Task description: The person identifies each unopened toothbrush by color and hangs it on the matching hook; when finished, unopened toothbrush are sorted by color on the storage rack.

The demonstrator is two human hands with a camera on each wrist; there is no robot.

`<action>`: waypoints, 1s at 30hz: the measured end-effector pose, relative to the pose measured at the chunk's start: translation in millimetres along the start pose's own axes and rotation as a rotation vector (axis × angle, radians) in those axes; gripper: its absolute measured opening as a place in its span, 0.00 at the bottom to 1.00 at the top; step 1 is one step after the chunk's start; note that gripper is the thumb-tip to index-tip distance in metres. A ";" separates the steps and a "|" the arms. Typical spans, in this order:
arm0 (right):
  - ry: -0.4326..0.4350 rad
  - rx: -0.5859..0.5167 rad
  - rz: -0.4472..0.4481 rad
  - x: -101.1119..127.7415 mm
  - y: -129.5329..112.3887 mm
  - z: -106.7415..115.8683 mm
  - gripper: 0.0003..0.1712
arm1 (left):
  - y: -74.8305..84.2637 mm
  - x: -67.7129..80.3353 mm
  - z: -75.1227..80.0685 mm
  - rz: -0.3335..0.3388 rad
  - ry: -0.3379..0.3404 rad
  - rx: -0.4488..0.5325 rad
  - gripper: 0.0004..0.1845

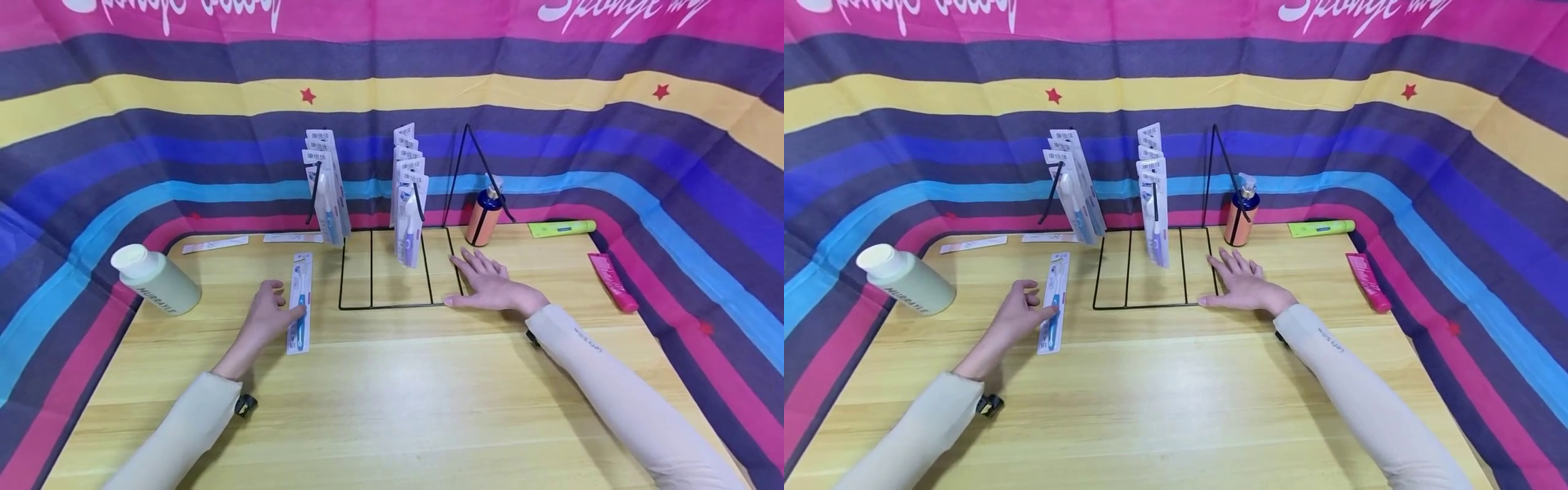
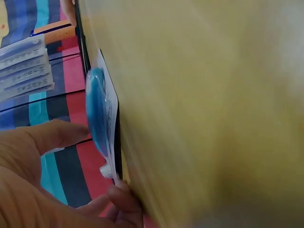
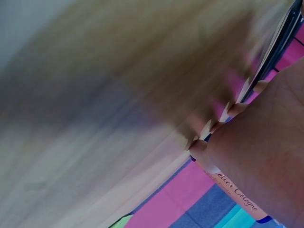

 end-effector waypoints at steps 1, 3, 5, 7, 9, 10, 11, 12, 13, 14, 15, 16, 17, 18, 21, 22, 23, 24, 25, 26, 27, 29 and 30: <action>0.000 -0.001 0.002 -0.1 -0.1 -0.2 0.66 | 0.1 -0.6 -1.2 0.004 -0.012 -0.020 0.49; 0.000 -0.002 0.002 0.0 0.3 -0.6 0.66 | 1.0 -1.7 -3.1 -0.003 -0.030 -0.055 0.48; -0.001 -0.009 0.002 0.5 0.0 -0.1 0.66 | 2.2 -2.3 -4.6 -0.015 -0.049 -0.079 0.47; -0.005 -0.009 0.000 1.0 0.1 0.3 0.66 | 2.8 -2.8 -6.2 -0.019 -0.063 -0.081 0.46; -0.006 -0.009 -0.001 0.9 0.3 0.4 0.66 | 3.6 -2.7 -7.2 -0.026 -0.077 -0.062 0.43; -0.006 -0.008 -0.001 0.9 0.4 0.5 0.66 | 3.7 -2.6 -7.7 -0.032 -0.091 -0.042 0.43; -0.005 -0.004 0.001 0.7 0.5 0.2 0.66 | 3.7 -2.2 -8.4 -0.037 -0.101 -0.027 0.41; -0.004 -0.001 0.000 0.3 0.6 -0.1 0.66 | 3.8 -1.6 -8.9 -0.049 -0.118 -0.008 0.40; -0.003 0.000 0.002 0.1 0.6 -0.2 0.66 | 3.9 -0.8 -9.3 -0.058 -0.131 0.014 0.39; -0.004 0.003 0.001 -0.2 0.7 -0.3 0.66 | 3.9 0.5 -9.0 -0.065 -0.135 0.026 0.36; -0.004 0.003 0.003 -0.5 0.6 -0.4 0.66 | 3.5 1.5 -9.0 -0.066 -0.135 0.041 0.33; -0.005 0.004 0.002 -0.5 0.5 -0.5 0.66 | 2.8 2.6 -8.9 -0.067 -0.130 0.052 0.31; -0.006 0.003 0.001 -0.5 0.4 -0.5 0.66 | 2.3 4.0 -8.8 -0.064 -0.121 0.061 0.28; -0.009 0.001 -0.002 -0.3 0.4 -0.3 0.66 | 1.8 5.5 -8.6 -0.061 -0.111 0.073 0.26; -0.011 -0.007 -0.003 0.6 0.2 0.2 0.66 | -0.7 9.7 -9.1 -0.037 -0.080 0.117 0.22; -0.012 -0.008 -0.005 1.0 0.3 0.4 0.66 | -1.1 11.7 -9.2 -0.030 -0.079 0.134 0.22; -0.011 -0.010 -0.004 1.2 0.3 0.7 0.66 | -1.3 13.9 -9.5 -0.025 -0.077 0.148 0.23; -0.011 -0.013 -0.003 1.4 0.2 0.9 0.66 | -1.5 16.3 -9.7 -0.020 -0.074 0.164 0.23; -0.010 -0.013 -0.002 1.3 0.4 0.7 0.66 | -1.5 18.9 -10.1 -0.014 -0.068 0.184 0.23; -0.009 -0.012 -0.002 1.1 0.5 0.6 0.66 | -1.1 21.8 -10.3 -0.013 -0.061 0.200 0.24; -0.009 -0.014 -0.001 1.1 0.5 0.5 0.66 | -0.1 24.9 -10.2 -0.020 -0.052 0.210 0.24; -0.006 -0.014 0.000 0.8 0.5 0.2 0.66 | 3.4 32.1 -10.0 -0.046 -0.028 0.238 0.23; -0.004 -0.016 0.001 0.9 0.3 0.2 0.66 | 5.6 35.9 -10.1 -0.068 -0.012 0.259 0.23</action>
Point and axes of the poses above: each hand's wrist, its own x-axis away from the middle knuckle, its own z-axis out of the back of the hand, y = z × x, the point moved 3 cm from there along -x, towards the middle knuckle, and after that the axes turned 15 degrees about x, right-handed, at the moved point
